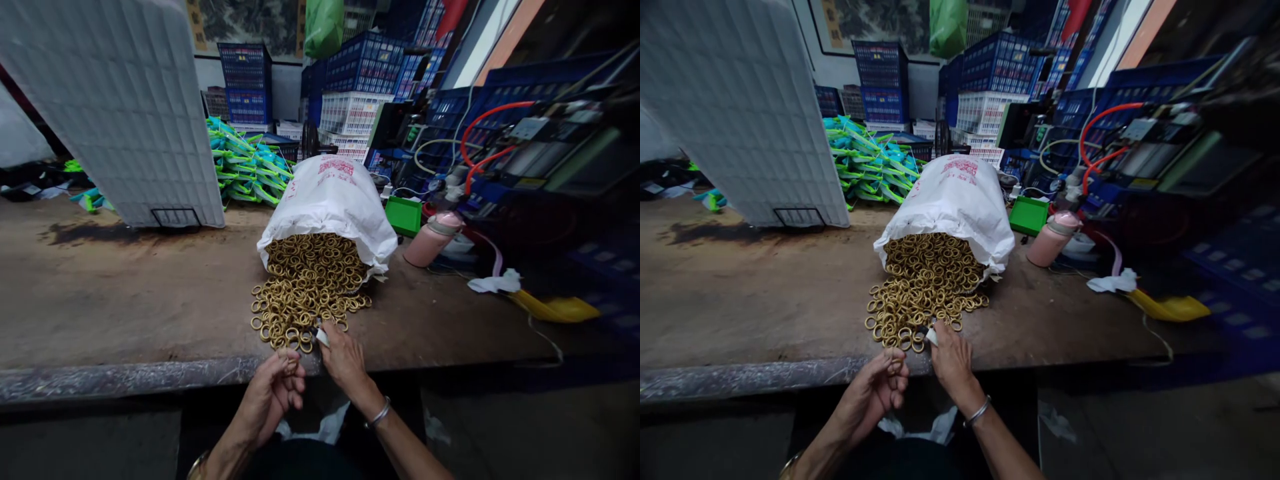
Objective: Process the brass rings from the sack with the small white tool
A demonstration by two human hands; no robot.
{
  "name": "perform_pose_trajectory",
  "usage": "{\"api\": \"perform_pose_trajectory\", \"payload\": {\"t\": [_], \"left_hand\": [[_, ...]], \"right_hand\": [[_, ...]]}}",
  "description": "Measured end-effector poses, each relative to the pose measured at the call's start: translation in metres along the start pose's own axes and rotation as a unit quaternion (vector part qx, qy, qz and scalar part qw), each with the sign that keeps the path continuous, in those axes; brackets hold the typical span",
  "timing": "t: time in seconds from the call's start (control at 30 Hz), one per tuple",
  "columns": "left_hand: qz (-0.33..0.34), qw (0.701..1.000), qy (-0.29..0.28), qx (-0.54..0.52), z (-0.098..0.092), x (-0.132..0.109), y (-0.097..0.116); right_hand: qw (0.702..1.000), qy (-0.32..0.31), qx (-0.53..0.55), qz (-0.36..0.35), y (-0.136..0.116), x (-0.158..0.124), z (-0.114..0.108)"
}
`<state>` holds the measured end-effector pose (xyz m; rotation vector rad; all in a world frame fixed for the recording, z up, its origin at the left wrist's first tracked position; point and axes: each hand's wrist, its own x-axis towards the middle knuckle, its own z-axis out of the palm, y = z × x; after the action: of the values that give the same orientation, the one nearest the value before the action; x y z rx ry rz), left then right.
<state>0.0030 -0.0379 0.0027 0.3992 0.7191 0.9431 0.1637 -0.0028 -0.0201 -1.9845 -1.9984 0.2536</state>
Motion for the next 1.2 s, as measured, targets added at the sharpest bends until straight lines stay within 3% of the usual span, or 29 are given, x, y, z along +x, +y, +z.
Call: {"api": "perform_pose_trajectory", "payload": {"t": [0.17,0.3,0.47,0.6,0.73,0.93,1.07,1.2], "left_hand": [[-0.016,1.0,-0.003,-0.011,-0.001,0.003,0.0],[0.036,0.994,0.033,0.1,0.003,0.008,-0.003],[0.112,0.957,0.08,0.257,0.009,0.013,0.0],[0.157,0.937,0.084,0.301,0.009,0.014,0.009],[0.163,0.934,0.071,0.31,0.006,0.012,0.015],[0.152,0.926,0.06,0.339,0.001,0.013,0.015],[0.19,0.916,0.064,0.347,0.003,0.012,0.013],[0.225,0.905,0.054,0.357,0.006,0.009,0.011]], "right_hand": [[1.0,0.006,0.017,-0.001,0.002,0.003,0.0],[0.987,0.009,0.155,-0.028,0.007,0.004,-0.004],[0.946,-0.063,0.313,-0.057,-0.006,0.002,-0.016],[0.918,-0.108,0.377,-0.061,-0.018,-0.002,-0.023],[0.9,-0.14,0.409,-0.055,-0.024,-0.004,-0.026],[0.899,-0.14,0.413,-0.042,-0.028,-0.002,-0.023],[0.891,-0.122,0.436,-0.017,-0.029,-0.003,-0.016],[0.874,-0.166,0.457,0.01,-0.03,-0.005,-0.011]]}}
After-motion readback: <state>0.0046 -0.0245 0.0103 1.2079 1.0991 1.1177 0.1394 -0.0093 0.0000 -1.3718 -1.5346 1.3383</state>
